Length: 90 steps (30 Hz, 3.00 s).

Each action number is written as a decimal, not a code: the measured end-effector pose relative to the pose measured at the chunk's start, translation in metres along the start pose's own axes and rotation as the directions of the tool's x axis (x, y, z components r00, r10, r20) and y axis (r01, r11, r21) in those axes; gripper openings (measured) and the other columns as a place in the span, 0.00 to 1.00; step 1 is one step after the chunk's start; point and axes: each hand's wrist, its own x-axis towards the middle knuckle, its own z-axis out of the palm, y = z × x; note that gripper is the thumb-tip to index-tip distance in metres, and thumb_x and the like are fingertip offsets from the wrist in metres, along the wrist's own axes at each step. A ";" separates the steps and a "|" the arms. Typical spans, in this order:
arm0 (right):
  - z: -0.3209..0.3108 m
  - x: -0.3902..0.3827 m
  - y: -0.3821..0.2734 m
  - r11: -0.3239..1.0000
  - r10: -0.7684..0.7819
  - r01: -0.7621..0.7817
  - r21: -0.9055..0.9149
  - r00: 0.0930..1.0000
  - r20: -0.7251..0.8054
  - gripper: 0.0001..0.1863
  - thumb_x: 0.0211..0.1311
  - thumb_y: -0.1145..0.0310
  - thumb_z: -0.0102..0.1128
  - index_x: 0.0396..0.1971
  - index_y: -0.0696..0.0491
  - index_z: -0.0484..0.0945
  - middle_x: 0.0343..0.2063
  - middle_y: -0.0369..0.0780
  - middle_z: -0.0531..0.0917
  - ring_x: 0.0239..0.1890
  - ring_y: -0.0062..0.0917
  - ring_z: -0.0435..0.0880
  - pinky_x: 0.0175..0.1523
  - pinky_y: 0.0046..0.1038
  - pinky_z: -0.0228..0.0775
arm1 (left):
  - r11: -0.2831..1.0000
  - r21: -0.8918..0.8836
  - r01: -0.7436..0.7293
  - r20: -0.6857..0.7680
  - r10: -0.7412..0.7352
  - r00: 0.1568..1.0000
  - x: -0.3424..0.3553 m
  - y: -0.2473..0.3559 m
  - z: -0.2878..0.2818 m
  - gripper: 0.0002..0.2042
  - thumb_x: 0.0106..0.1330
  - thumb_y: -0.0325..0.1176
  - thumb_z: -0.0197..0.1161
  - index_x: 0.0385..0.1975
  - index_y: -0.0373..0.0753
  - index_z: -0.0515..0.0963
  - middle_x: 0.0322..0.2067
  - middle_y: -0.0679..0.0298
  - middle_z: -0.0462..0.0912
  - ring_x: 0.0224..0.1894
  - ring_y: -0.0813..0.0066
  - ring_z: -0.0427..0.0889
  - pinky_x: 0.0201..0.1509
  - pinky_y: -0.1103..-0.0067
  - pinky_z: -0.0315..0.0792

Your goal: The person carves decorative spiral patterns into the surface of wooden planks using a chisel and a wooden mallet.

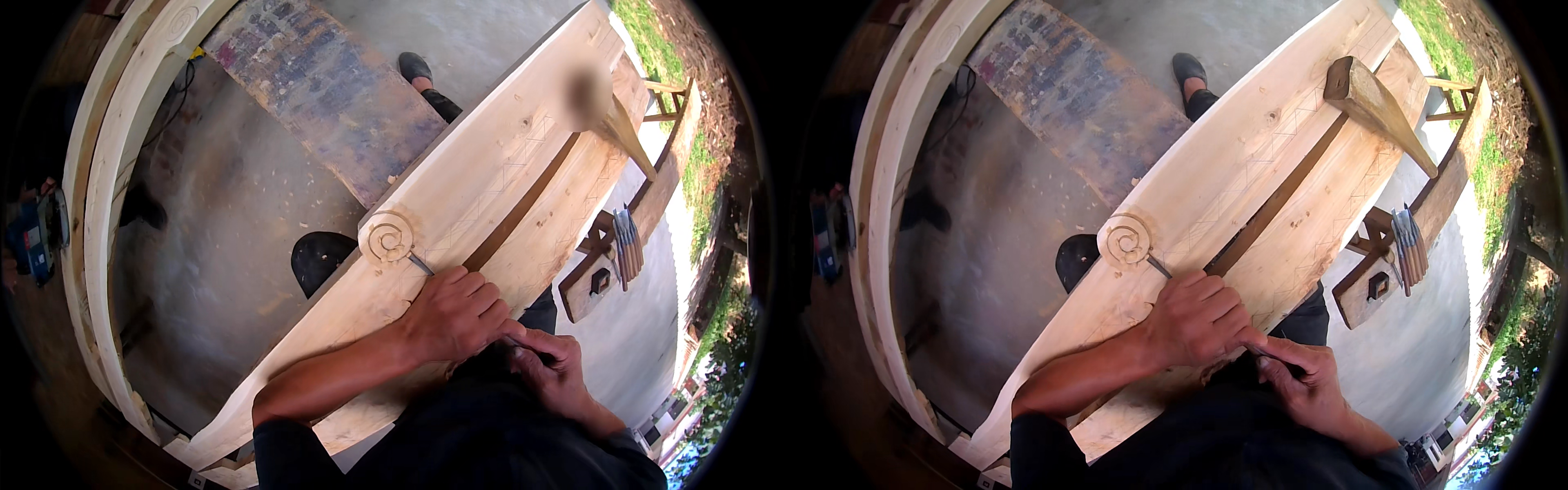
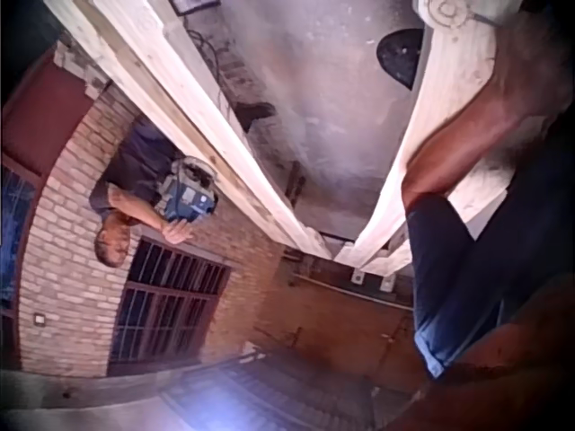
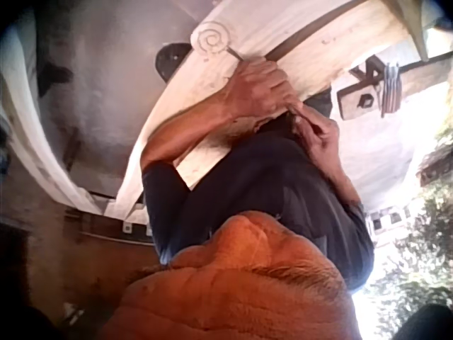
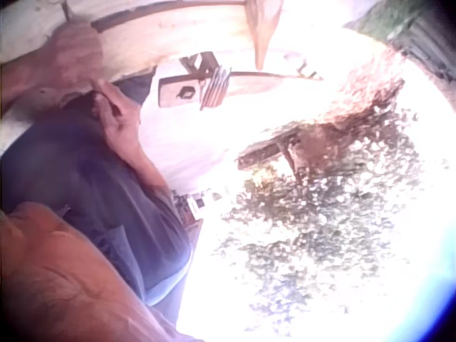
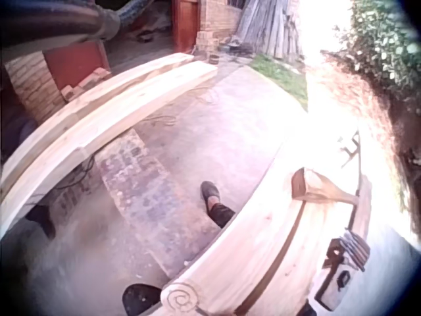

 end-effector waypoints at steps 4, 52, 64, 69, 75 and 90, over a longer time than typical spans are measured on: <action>0.001 0.001 0.004 0.988 -0.103 0.103 -0.119 0.995 0.006 0.24 0.76 0.85 0.64 0.69 0.56 0.85 0.35 0.42 0.91 0.30 0.22 0.87 0.37 0.26 0.81 | 0.999 0.043 -0.015 -0.011 0.015 1.000 -0.001 0.000 -0.006 0.22 0.74 0.50 0.73 0.23 0.46 0.72 0.22 0.70 0.66 0.24 0.70 0.69 0.29 0.71 0.60; 0.027 -0.016 0.008 0.982 0.060 -0.049 0.185 0.997 -0.052 0.18 0.82 0.78 0.61 0.66 0.56 0.86 0.34 0.37 0.89 0.27 0.13 0.78 0.32 0.20 0.70 | 0.997 -0.074 0.031 -0.003 -0.031 1.000 -0.004 0.001 -0.004 0.28 0.74 0.52 0.73 0.17 0.45 0.68 0.19 0.68 0.65 0.21 0.69 0.70 0.25 0.71 0.61; 0.010 -0.017 0.003 0.988 -0.079 0.076 -0.137 0.997 -0.016 0.23 0.78 0.83 0.63 0.69 0.57 0.85 0.39 0.44 0.94 0.32 0.21 0.90 0.40 0.24 0.84 | 0.989 -0.081 -0.126 0.003 0.127 0.992 -0.004 0.004 -0.007 0.25 0.76 0.53 0.71 0.21 0.45 0.70 0.22 0.68 0.66 0.25 0.69 0.71 0.29 0.72 0.65; 0.008 -0.021 0.008 0.992 -0.062 0.058 -0.115 0.998 -0.029 0.24 0.78 0.83 0.63 0.70 0.58 0.83 0.38 0.44 0.93 0.32 0.22 0.89 0.40 0.25 0.83 | 0.987 -0.093 -0.128 0.039 0.132 0.990 -0.004 0.001 -0.005 0.24 0.75 0.52 0.72 0.23 0.44 0.71 0.24 0.67 0.68 0.26 0.67 0.73 0.31 0.72 0.67; 0.010 -0.017 0.005 0.994 -0.035 0.033 -0.103 0.999 -0.015 0.21 0.79 0.84 0.57 0.66 0.59 0.86 0.41 0.41 0.94 0.32 0.20 0.87 0.42 0.24 0.82 | 0.989 -0.111 -0.102 0.040 0.107 0.993 -0.003 0.002 -0.005 0.23 0.74 0.49 0.74 0.23 0.44 0.72 0.24 0.67 0.68 0.27 0.67 0.73 0.31 0.71 0.69; 0.012 -0.011 -0.027 0.998 0.049 -0.049 -0.047 0.999 0.010 0.21 0.80 0.82 0.55 0.67 0.60 0.85 0.41 0.40 0.93 0.34 0.19 0.86 0.44 0.23 0.81 | 0.985 -0.158 -0.067 0.015 0.071 0.997 -0.001 -0.001 -0.010 0.21 0.70 0.42 0.76 0.23 0.43 0.70 0.24 0.65 0.67 0.27 0.66 0.73 0.31 0.69 0.67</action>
